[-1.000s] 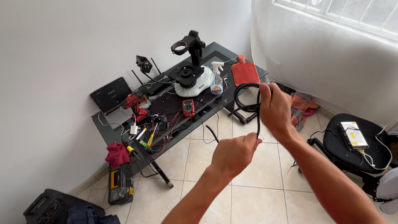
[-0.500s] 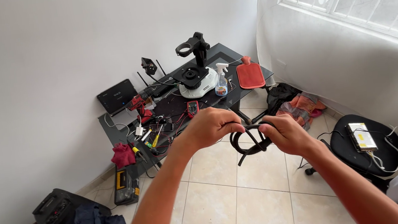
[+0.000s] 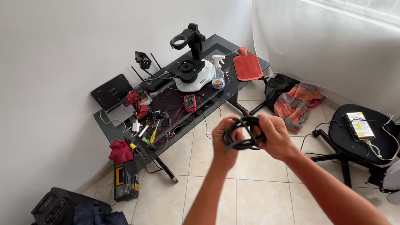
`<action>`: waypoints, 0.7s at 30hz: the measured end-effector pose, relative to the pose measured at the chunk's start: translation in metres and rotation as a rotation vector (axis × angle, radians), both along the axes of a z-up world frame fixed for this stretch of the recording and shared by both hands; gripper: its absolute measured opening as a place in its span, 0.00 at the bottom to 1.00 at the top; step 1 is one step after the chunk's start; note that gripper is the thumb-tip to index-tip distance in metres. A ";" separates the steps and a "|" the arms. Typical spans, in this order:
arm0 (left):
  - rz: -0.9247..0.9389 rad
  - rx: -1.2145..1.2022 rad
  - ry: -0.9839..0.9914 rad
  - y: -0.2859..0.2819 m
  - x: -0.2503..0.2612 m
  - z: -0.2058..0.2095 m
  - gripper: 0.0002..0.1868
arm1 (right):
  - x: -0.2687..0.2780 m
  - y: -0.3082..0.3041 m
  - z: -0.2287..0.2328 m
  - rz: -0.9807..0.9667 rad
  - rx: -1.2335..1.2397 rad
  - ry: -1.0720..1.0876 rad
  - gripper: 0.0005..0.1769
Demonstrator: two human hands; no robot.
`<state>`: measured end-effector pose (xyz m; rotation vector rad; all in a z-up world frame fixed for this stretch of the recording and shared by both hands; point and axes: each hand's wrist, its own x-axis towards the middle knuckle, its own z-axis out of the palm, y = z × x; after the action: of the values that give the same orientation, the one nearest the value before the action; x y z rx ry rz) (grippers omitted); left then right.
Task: The person organizes and inspects various electronic components, including a power supply and cables.
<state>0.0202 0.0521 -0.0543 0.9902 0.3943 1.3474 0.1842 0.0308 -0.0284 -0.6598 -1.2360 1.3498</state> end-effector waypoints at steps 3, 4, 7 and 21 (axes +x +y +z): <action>0.092 -0.102 0.010 -0.014 0.011 0.007 0.20 | -0.014 0.001 0.006 -0.165 0.012 0.062 0.28; 0.143 -0.204 0.088 -0.016 0.013 0.012 0.22 | -0.018 0.004 0.012 -0.242 0.055 0.009 0.29; 0.093 -0.280 0.103 -0.045 0.011 0.073 0.17 | -0.020 -0.001 0.028 -0.379 0.065 -0.092 0.29; -0.088 -0.275 0.458 -0.051 0.010 0.074 0.15 | -0.015 0.013 0.016 -0.765 0.366 -0.355 0.26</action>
<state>0.0298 0.0015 0.0196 1.0658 0.8480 0.9482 0.1692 0.0434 -0.0126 -0.9979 -1.2703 0.3721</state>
